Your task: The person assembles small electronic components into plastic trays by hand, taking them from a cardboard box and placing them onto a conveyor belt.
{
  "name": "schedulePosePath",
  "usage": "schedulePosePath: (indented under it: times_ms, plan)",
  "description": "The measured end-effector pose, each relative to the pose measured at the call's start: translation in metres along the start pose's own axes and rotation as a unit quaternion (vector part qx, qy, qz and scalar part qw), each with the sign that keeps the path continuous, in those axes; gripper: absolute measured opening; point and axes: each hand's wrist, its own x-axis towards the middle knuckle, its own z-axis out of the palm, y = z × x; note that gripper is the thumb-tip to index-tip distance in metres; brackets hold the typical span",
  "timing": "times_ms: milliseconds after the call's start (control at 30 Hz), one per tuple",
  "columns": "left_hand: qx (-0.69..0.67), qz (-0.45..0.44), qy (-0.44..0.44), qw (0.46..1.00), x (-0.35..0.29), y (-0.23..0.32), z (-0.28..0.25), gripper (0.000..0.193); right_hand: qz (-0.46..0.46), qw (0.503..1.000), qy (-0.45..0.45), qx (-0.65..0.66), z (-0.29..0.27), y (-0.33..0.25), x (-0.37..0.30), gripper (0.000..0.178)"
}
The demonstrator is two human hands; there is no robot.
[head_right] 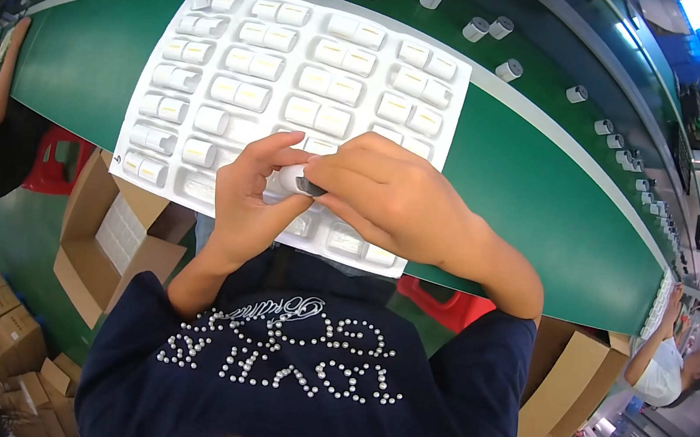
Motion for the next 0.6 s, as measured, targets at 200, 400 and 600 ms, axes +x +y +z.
schedulePosePath:
  times_ms: [200,400,600]
  plan:
    - [-0.003,0.0,-0.005,1.0,0.001,-0.002,-0.003,0.063,-0.03,0.999,-0.003,-0.018,0.004,0.0,0.005,0.037]
    - [-0.392,-0.098,-0.011,0.915,0.003,0.019,0.007,0.074,-0.057,0.997,0.027,-0.034,0.007,0.001,0.004,0.039]
    - [-0.338,-0.146,-0.043,0.929,-0.003,0.012,0.008,0.077,-0.105,0.992,0.046,-0.058,0.024,0.006,0.002,0.043]
